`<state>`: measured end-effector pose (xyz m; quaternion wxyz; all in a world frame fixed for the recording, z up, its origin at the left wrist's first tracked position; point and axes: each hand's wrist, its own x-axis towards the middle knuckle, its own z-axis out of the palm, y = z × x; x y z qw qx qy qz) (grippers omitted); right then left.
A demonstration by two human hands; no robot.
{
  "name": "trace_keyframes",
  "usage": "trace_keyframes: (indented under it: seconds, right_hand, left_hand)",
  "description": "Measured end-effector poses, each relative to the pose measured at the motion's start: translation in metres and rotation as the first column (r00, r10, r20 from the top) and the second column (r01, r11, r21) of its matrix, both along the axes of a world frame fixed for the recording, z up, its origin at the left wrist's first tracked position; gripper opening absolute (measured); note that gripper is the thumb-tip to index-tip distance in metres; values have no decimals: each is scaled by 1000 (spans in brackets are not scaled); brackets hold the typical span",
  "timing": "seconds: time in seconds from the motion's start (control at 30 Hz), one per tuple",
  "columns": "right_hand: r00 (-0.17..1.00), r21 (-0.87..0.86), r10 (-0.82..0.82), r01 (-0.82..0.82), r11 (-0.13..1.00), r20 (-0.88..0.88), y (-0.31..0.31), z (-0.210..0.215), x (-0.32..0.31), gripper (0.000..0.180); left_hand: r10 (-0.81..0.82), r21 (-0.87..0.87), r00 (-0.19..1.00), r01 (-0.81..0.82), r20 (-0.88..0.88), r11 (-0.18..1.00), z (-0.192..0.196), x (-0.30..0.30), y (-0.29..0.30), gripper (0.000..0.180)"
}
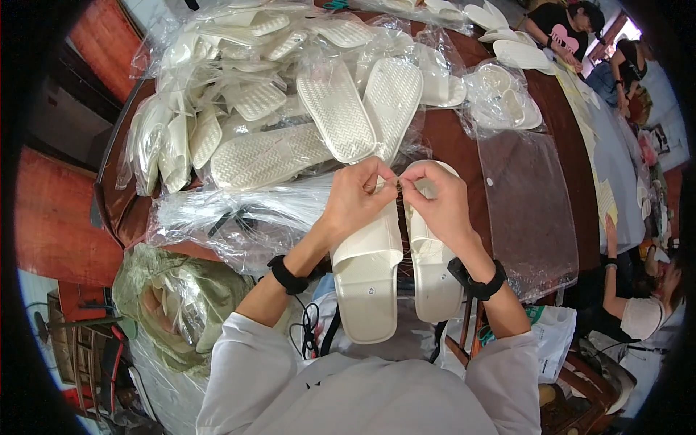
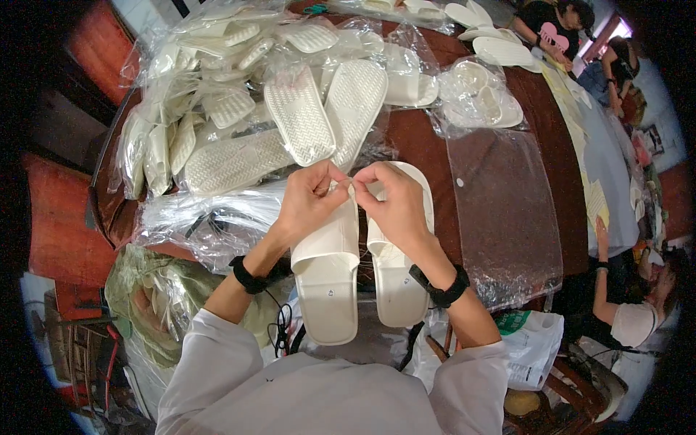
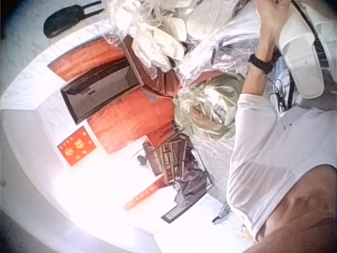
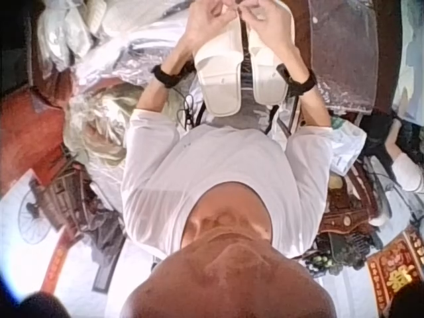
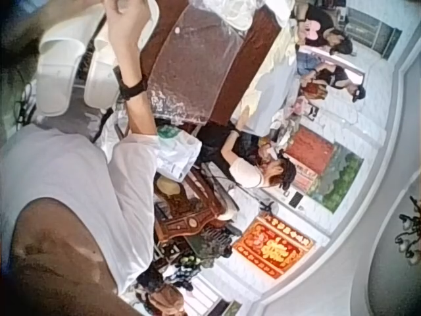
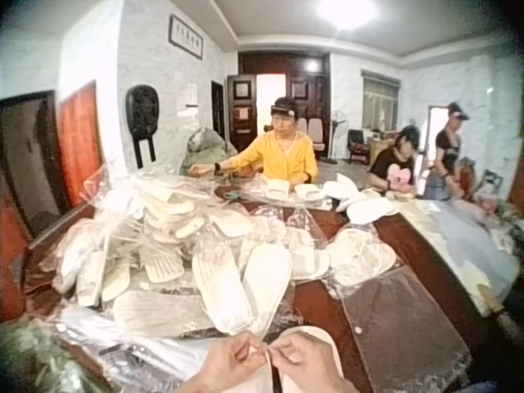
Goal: Inspecting and packaging pairs of white slippers into plastic bags.
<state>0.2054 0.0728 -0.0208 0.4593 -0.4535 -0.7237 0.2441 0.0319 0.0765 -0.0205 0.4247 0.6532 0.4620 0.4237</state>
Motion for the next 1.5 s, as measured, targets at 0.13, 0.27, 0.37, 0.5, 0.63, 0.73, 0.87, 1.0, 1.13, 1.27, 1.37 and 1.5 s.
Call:
trace_keyframes:
  seconds: [0.13, 0.27, 0.37, 0.5, 0.63, 0.73, 0.87, 1.0, 1.13, 1.27, 1.37, 1.5]
  right_hand:
    - [999, -80, 43, -43, 996, -12, 0, 3, 4, 12]
    - [998, -78, 62, -61, 995, 3, 0, 2, 4, 12]
    - [997, -91, 75, -72, 993, 23, -1, 6, 4, 12]
    - [996, -102, 84, -79, 992, 43, -3, 8, 4, 11]
    - [991, -60, 96, -90, 994, 97, -1, 9, 5, 10]
    - [983, -4, 123, -124, 992, 135, 2, 9, 6, 10]
    - [948, 107, 131, -168, 980, 290, 5, 10, 6, 11]
    - [926, 110, 125, -175, 978, 355, 8, 7, 4, 10]
    - [959, -33, 143, -139, 990, 243, 2, 9, 2, 7]
    - [976, -53, 146, -140, 989, 163, -2, 4, 4, 8]
    - [972, -53, 158, -151, 987, 175, -2, 7, 6, 9]
    - [980, -70, 106, -96, 993, 166, -2, 5, 8, 7]
  left_hand:
    - [15, 8, 1000, -14, -17, 1000, -2, -1, -1, 8]
    - [29, 20, 998, -28, -48, 999, 0, -2, -3, 7]
    - [40, 48, 996, -37, -77, 998, 0, -2, -3, 7]
    - [39, 57, 995, -34, -88, 998, -2, -1, -2, 8]
    - [25, 52, 996, -21, -89, 998, -2, -1, -2, 8]
    - [10, 29, 996, -7, -90, 1000, 0, -2, -2, 7]
    - [-17, 32, 995, 20, -98, 999, -1, -2, -1, 7]
    - [-70, 118, 989, 85, -128, 989, -6, 2, -5, 7]
    - [13, 93, 999, -8, -53, 996, -5, 1, -2, 6]
    - [20, 39, 998, -18, -61, 999, -3, 1, -3, 7]
    - [34, 36, 998, -32, -49, 999, -4, 1, -4, 7]
    - [64, 30, 992, -61, -107, 998, -1, -1, -6, 6]
